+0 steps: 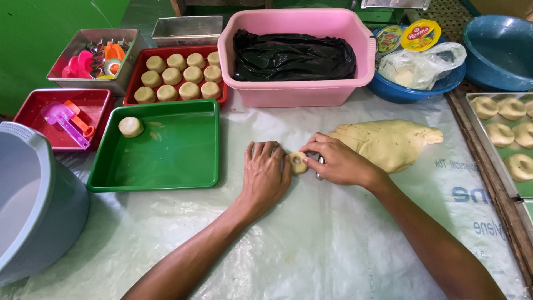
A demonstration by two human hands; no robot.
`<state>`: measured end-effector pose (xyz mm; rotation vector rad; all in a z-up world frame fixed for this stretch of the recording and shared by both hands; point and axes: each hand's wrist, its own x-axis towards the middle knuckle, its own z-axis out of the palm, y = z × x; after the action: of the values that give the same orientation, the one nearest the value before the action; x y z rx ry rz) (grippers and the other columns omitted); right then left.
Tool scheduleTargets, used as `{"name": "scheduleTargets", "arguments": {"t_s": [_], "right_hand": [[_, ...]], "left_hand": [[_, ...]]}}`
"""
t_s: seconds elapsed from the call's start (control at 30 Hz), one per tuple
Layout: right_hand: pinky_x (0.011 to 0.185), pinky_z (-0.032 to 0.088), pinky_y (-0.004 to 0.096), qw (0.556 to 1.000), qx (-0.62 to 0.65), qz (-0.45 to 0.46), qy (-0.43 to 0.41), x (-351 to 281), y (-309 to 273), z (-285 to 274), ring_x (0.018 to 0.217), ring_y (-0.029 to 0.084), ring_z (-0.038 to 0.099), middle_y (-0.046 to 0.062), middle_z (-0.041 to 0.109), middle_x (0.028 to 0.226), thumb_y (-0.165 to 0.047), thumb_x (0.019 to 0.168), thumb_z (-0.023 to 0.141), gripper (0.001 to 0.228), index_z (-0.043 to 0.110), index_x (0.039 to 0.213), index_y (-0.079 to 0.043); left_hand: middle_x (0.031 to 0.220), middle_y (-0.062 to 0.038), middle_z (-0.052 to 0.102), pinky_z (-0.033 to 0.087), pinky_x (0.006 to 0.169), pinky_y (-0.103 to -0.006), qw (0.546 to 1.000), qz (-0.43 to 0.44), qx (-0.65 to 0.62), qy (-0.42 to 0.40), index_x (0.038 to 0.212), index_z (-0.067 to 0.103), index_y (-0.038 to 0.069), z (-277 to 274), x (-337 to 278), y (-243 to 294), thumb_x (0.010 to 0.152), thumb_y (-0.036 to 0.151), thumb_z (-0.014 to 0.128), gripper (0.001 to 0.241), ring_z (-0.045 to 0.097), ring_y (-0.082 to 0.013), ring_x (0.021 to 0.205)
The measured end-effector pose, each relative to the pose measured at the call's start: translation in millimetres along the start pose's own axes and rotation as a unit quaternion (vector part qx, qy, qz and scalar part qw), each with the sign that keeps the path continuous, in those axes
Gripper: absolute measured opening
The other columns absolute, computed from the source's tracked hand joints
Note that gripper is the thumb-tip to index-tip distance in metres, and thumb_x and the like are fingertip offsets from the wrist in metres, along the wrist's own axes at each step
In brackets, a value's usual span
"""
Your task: Shaping balls of dough into donuts by punching a hole in the center with a small metal tool and placing them on a tray.
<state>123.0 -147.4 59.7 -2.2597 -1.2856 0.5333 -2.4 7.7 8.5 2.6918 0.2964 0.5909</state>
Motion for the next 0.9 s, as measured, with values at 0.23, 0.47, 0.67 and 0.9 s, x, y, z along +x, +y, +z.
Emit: {"name": "scheduleTargets", "arguments": {"t_s": [0.23, 0.47, 0.67, 0.9], "right_hand": [[0.085, 0.056, 0.037, 0.993, 0.099, 0.056, 0.013, -2, -10, -4, 0.098, 0.023, 0.074, 0.011, 0.077, 0.101, -0.017, 0.089, 0.067, 0.021, 0.072, 0.107, -0.007], [0.085, 0.056, 0.03, 0.991, 0.119, 0.064, 0.014, 1, -4, -1, 0.091, 0.016, 0.07, 0.007, 0.074, 0.095, -0.018, 0.082, 0.076, 0.029, 0.075, 0.109, -0.008], [0.09, 0.057, 0.031, 0.993, 0.115, 0.037, 0.008, -3, -7, -12, 0.093, 0.016, 0.072, 0.006, 0.076, 0.093, -0.017, 0.08, 0.079, 0.024, 0.078, 0.103, -0.01], [0.09, 0.058, 0.029, 0.968, 0.249, 0.012, 0.034, -7, -11, -17, 0.09, 0.009, 0.069, 0.002, 0.077, 0.092, -0.01, 0.087, 0.074, 0.023, 0.078, 0.109, -0.007]], "left_hand": [[0.098, -0.01, 0.067, 0.042, 0.104, -0.0521, 0.993, -0.008, -0.119, -0.009, 0.096, 0.071, 0.008, 3, 0, -9, 0.091, 0.024, 0.058, 0.021, 0.065, -0.0321, 0.109], [0.088, -0.01, 0.07, 0.047, 0.094, -0.0488, 0.978, -0.03, -0.2, -0.056, 0.104, 0.065, 0.011, -4, -5, -9, 0.087, 0.028, 0.062, 0.024, 0.069, -0.0332, 0.098], [0.084, -0.013, 0.073, 0.053, 0.087, -0.0497, 0.95, -0.017, -0.31, -0.019, 0.124, 0.058, 0.009, -6, -6, -2, 0.085, 0.016, 0.065, 0.04, 0.074, -0.0358, 0.085], [0.085, -0.011, 0.077, 0.059, 0.086, -0.0391, 0.92, -0.066, -0.386, 0.02, 0.117, 0.071, 0.009, 0, 0, -4, 0.091, 0.027, 0.074, 0.031, 0.075, -0.0252, 0.083]]}}
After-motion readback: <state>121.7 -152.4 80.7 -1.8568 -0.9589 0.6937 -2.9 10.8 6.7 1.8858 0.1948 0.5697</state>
